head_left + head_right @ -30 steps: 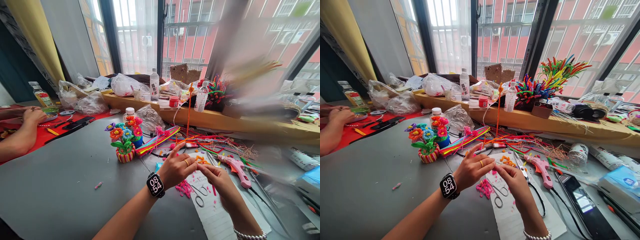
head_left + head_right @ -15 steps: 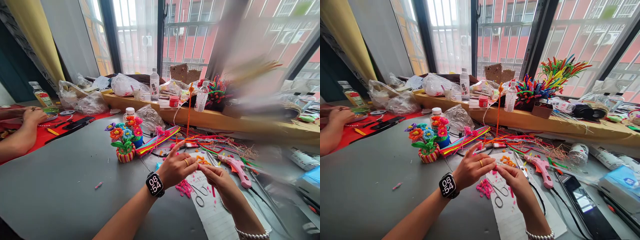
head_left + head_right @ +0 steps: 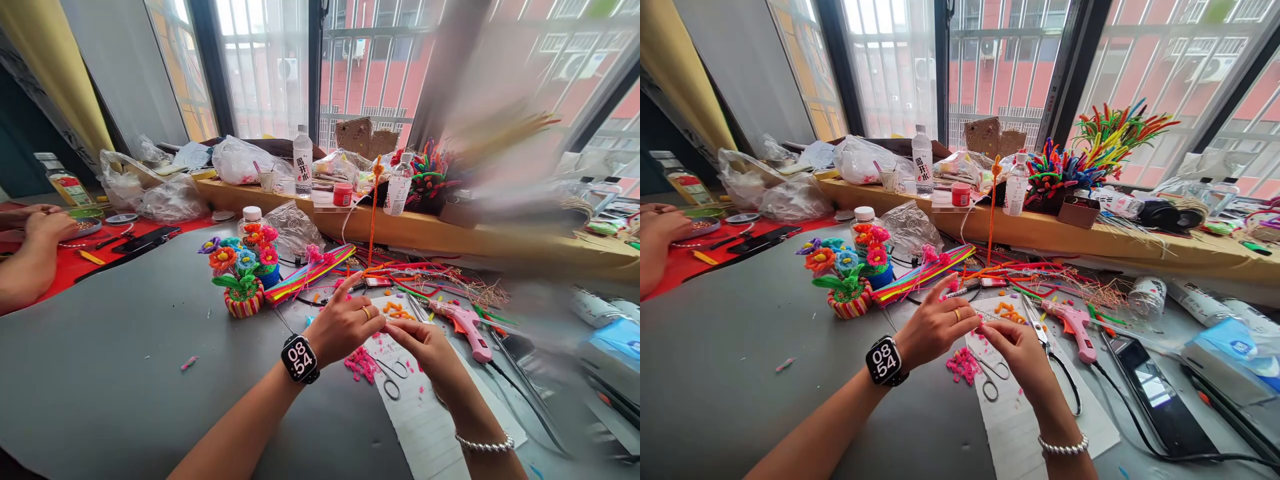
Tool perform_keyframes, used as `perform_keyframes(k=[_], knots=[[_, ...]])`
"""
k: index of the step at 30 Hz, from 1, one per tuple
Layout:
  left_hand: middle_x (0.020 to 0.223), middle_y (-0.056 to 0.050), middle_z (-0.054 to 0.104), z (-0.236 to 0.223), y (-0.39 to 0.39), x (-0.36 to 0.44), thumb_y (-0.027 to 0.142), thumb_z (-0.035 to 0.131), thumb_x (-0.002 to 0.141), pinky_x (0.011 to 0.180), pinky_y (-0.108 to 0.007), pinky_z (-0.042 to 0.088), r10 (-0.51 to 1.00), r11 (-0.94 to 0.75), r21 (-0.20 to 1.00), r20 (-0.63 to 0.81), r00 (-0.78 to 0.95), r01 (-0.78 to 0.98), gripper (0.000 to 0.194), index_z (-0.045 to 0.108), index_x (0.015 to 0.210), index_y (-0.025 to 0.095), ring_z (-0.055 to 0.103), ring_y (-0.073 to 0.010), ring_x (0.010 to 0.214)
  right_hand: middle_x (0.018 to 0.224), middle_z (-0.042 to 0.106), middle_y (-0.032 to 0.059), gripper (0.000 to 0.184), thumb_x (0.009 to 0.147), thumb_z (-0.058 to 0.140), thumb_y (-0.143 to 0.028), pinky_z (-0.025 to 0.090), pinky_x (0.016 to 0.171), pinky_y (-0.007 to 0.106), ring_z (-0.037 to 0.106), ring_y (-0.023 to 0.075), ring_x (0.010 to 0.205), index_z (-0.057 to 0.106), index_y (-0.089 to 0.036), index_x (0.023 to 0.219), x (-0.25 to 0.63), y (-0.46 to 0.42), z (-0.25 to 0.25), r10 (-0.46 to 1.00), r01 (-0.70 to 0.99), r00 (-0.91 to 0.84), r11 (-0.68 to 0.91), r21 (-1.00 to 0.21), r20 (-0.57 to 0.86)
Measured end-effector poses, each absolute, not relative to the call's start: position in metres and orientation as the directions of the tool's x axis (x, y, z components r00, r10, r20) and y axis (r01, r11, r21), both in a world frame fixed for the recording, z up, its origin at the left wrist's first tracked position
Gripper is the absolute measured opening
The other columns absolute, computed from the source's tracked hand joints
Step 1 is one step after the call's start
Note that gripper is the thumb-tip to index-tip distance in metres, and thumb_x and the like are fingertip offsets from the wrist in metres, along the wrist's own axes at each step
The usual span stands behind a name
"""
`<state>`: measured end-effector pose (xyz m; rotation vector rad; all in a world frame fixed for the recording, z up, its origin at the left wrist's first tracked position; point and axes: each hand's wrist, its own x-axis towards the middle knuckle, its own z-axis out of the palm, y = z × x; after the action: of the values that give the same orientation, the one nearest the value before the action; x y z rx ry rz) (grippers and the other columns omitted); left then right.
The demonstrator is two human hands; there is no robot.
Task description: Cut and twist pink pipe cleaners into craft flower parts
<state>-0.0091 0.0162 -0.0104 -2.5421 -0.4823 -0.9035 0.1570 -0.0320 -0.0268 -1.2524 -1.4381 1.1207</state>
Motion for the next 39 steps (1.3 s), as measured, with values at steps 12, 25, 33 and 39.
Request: perform_keyframes(k=[12,25,33,39], knots=[[0.068,0.005,0.062,-0.012,0.019,-0.010,0.014,0.036,0.084,0.104,-0.044,0.013,0.231,-0.868,-0.214,0.624,0.746,0.448,0.022,0.056,0.079,0.020,0.054,-0.0081,0.069,0.082,0.068,0.0053,0.029,0.074,0.055,-0.040,0.044,0.075,0.031,0.058,0.0222,0.084,0.069,-0.019,0.090,0.156,-0.032,-0.030,0.992,0.227,-0.096,0.097,-0.969,0.077],[0.066,0.003,0.060,-0.015,0.021,-0.009,0.011,0.032,0.083,0.103,-0.045,0.013,0.265,-0.856,-0.229,0.578,0.772,0.464,0.026,0.056,0.075,0.019,0.054,-0.0102,0.066,0.071,0.065,0.0047,0.025,0.077,0.052,-0.035,0.045,0.066,0.030,0.058,0.0210,0.074,0.068,-0.016,0.078,0.151,-0.031,-0.034,0.979,0.437,-0.057,0.201,-0.877,0.196],[0.066,0.004,0.060,-0.019,0.025,-0.011,0.009,0.040,0.078,0.103,-0.044,0.010,0.342,-0.867,-0.134,0.542,0.768,0.481,0.019,0.056,0.075,0.019,0.053,-0.0107,0.065,0.070,0.064,0.0056,0.028,0.082,0.045,-0.034,0.044,0.057,0.027,0.056,0.0182,0.063,0.066,-0.017,0.079,0.149,-0.031,-0.038,0.939,0.650,-0.073,0.301,-0.698,0.337],[0.066,0.004,0.062,-0.018,0.024,-0.012,0.016,0.042,0.080,0.102,-0.042,0.011,0.431,-0.865,-0.010,0.496,0.754,0.501,0.017,0.057,0.073,0.019,0.054,-0.0105,0.065,0.061,0.058,0.0032,0.027,0.083,0.043,-0.031,0.042,0.053,0.026,0.051,0.0152,0.054,0.066,-0.017,0.078,0.148,-0.030,-0.042,0.883,0.758,-0.118,0.376,-0.534,0.454]])
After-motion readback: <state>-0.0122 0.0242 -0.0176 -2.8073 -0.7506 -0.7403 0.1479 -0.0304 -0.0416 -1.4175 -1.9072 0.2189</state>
